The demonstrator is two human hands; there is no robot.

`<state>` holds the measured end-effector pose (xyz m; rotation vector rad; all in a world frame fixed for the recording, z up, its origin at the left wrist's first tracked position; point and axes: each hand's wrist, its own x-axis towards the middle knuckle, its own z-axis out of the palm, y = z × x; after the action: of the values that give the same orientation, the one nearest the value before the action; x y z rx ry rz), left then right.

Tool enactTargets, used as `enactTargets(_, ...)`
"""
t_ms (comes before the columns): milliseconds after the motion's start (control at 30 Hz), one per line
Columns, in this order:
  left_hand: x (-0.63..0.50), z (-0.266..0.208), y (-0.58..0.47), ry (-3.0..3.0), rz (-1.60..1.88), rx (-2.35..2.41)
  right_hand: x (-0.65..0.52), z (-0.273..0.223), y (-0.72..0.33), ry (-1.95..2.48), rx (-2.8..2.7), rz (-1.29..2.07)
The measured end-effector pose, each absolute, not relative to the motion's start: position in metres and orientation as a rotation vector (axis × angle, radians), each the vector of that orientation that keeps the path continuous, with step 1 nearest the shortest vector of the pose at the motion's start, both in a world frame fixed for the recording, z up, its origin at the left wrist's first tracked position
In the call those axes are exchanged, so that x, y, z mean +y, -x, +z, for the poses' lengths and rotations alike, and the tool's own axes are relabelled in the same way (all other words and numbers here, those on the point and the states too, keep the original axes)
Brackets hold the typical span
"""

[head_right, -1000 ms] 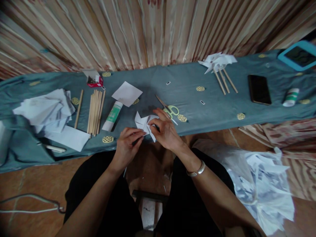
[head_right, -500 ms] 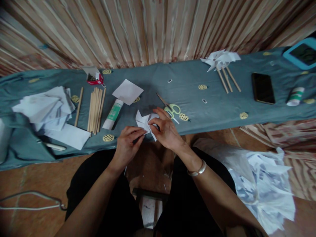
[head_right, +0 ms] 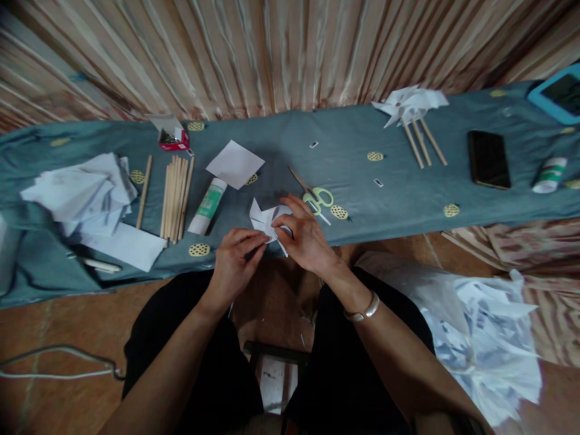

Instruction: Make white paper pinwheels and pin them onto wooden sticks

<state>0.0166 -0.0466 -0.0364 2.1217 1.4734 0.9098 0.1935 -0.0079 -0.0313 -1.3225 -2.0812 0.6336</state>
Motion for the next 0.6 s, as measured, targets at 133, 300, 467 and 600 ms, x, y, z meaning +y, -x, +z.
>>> enactTargets(133, -0.0469, -0.036, -0.017, -2.122, 0.908, 1.476, -0.008, -0.0326, -0.1938, 1.322, -2.095, 0.624)
enactTargets(300, -0.0472, -0.0358, -0.0173, -2.128, 0.904, 1.482, -0.0086, -0.0345, -0.1938, 1.299, -2.131, 0.596)
enactTargets(467, -0.0473, -0.0357, -0.0179, -2.122, 0.892, 1.5, -0.012, -0.0351, -0.1937, 1.285, -2.222, 0.53)
enactTargets(600, -0.0476, -0.0354, -0.0181, -2.11, 0.887, 1.502, -0.0165, -0.0353, -0.1938, 1.262, -2.281, 0.469)
